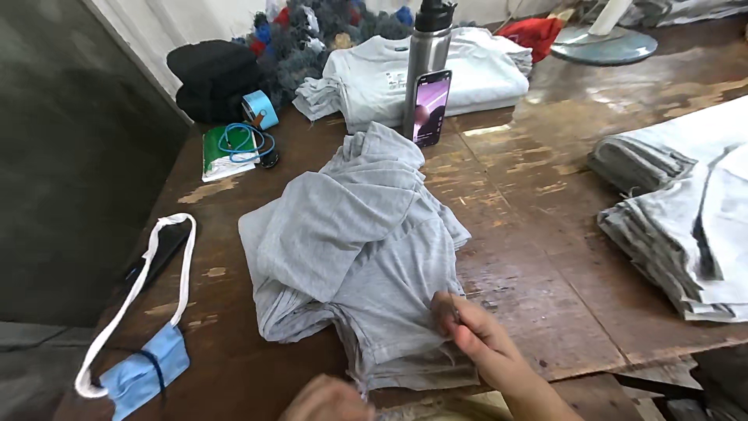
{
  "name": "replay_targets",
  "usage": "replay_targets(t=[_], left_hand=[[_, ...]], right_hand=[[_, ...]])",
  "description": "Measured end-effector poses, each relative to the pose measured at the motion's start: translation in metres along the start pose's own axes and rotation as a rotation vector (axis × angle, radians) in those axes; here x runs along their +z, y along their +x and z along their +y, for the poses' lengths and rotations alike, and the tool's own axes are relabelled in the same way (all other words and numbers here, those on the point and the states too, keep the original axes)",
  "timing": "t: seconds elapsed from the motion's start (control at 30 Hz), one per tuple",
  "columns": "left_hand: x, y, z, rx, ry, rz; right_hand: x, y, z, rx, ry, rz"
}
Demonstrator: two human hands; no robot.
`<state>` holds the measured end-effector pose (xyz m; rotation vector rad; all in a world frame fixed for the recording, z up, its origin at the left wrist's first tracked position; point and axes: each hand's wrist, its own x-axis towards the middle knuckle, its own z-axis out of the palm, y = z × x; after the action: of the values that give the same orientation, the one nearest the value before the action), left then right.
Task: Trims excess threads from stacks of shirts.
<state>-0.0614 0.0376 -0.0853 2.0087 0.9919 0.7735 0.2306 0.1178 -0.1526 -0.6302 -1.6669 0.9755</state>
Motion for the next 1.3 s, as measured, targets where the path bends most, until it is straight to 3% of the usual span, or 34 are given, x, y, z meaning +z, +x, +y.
replay_targets(t=[0.1,0.17,0.23,0.33,0.37,0.43,0.5,0.63,0.7,0.9,1.07,1.3], left_hand=[[0.04,0.032,-0.007,-0.135,0.359,0.383],[0.063,0.053,-0.02,-0.118,0.441,0.563],[0.068,0.065,-0.026,-0.057,0.238,0.68],[0.035,0.073,-0.015,0.079,-0.545,0.787],[0.02,0.074,-0.013,0.138,-0.674,0.83],[0.003,0.071,-0.01,0.248,-0.626,0.901],[0.009,0.069,-0.008,0.24,-0.434,0.809],[0.05,0.064,-0.022,0.106,0.132,0.366],[0.064,0.063,-0.031,0.11,0.423,0.251],[0.069,0.05,-0.036,0.136,0.433,0.247],[0.069,0.041,-0.041,0.101,0.346,0.436],[0.073,0.037,-0.034,0.025,0.324,0.583]], right_hand=[[0.004,0.002,-0.003,-0.043,0.102,0.06],[0.004,0.002,-0.007,-0.07,0.098,0.073],[0.001,0.001,-0.01,-0.075,0.048,0.09],[-0.006,-0.002,-0.007,-0.066,-0.036,0.126],[-0.008,-0.005,-0.005,-0.057,-0.049,0.131],[-0.008,-0.011,-0.002,-0.018,-0.063,0.12],[-0.006,-0.017,0.001,0.011,-0.127,0.088],[-0.01,-0.026,0.0,-0.014,-0.395,-0.117],[-0.012,-0.026,-0.001,-0.068,-0.434,-0.183],[-0.008,-0.03,0.003,-0.108,-0.417,-0.192],[-0.005,-0.021,-0.011,-0.167,-0.191,-0.163],[-0.008,0.008,-0.025,-0.268,-0.263,0.066]])
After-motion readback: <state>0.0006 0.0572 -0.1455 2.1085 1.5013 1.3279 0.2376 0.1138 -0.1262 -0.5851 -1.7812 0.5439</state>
